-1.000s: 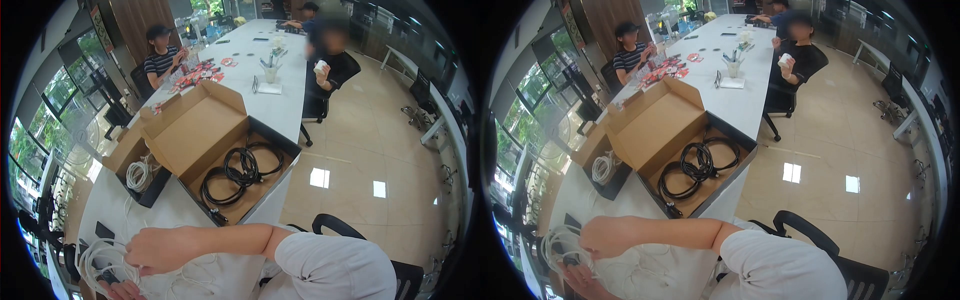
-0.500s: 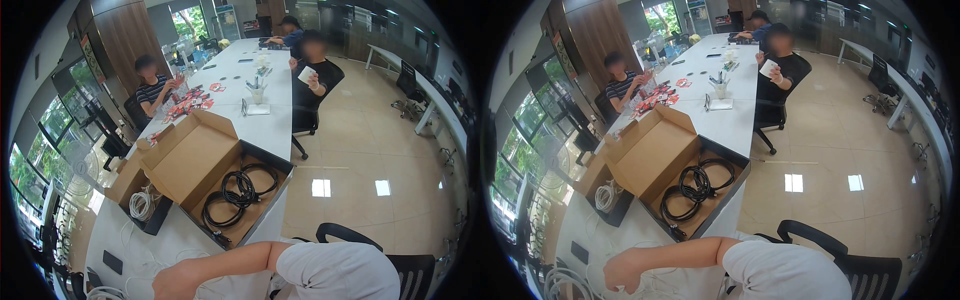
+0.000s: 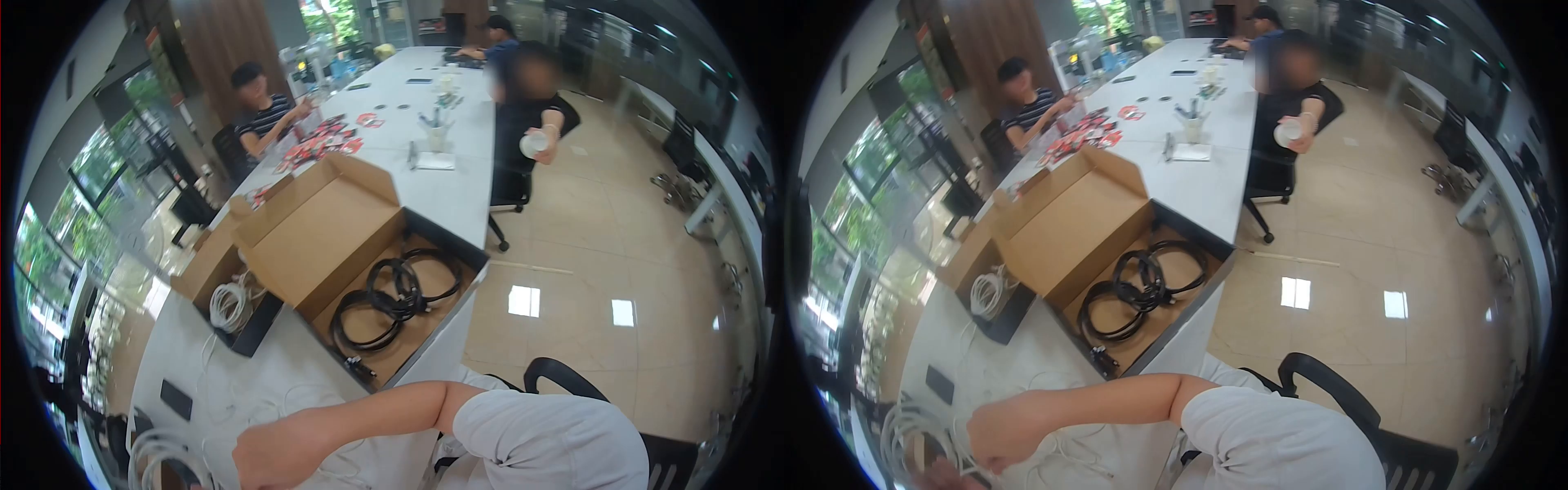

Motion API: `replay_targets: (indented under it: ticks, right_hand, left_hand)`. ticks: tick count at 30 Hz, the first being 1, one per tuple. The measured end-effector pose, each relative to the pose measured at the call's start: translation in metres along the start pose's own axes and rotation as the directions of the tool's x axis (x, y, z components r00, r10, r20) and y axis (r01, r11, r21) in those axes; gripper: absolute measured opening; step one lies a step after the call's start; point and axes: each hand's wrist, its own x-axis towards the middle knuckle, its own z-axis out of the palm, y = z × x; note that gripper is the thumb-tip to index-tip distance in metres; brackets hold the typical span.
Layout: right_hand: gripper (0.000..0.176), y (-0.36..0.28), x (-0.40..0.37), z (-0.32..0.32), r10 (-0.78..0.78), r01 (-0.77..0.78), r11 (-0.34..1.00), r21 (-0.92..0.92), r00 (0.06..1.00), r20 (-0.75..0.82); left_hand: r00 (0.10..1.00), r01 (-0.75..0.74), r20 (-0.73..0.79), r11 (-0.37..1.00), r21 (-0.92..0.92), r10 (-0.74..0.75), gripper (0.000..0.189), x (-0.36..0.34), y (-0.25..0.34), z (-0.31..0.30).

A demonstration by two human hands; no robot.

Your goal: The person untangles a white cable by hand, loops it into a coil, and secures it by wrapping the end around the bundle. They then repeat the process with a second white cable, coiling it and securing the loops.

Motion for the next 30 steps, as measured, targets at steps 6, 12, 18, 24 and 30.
replay_targets:
  ticks: [6, 12, 18, 24, 30]
  right_hand:
    - [0.019, -0.001, 0.006, -0.005, 0.025, -0.025, 1.0, -0.001, 0.999, -0.039]
    - [0.017, 0.001, 0.007, -0.014, -0.044, 0.043, 0.999, -0.014, 0.988, -0.148]
    - [0.014, 0.003, 0.007, -0.018, -0.111, 0.084, 0.992, -0.096, 0.941, -0.321]
    - [0.019, 0.01, 0.006, -0.027, -0.092, 0.063, 0.994, -0.09, 0.92, -0.38]
    - [0.022, 0.015, 0.004, -0.029, -0.067, 0.085, 0.996, 0.034, 0.93, -0.362]
  left_hand:
    - [0.966, 0.235, 0.082, 0.967, 0.1, -0.243, 0.049, -0.016, -0.039, -0.056]
    - [0.879, 0.475, -0.233, 0.81, 0.344, -0.416, 0.052, -0.027, -0.043, -0.037]
    - [0.686, 0.708, 0.084, 0.69, 0.15, -0.723, 0.058, -0.028, -0.052, -0.072]
    - [0.505, 0.628, 0.603, 0.742, 0.233, -0.617, 0.075, -0.022, -0.033, -0.028]
    - [0.301, 0.605, 0.652, 0.668, 0.434, -0.696, 0.064, -0.019, -0.017, -0.026]
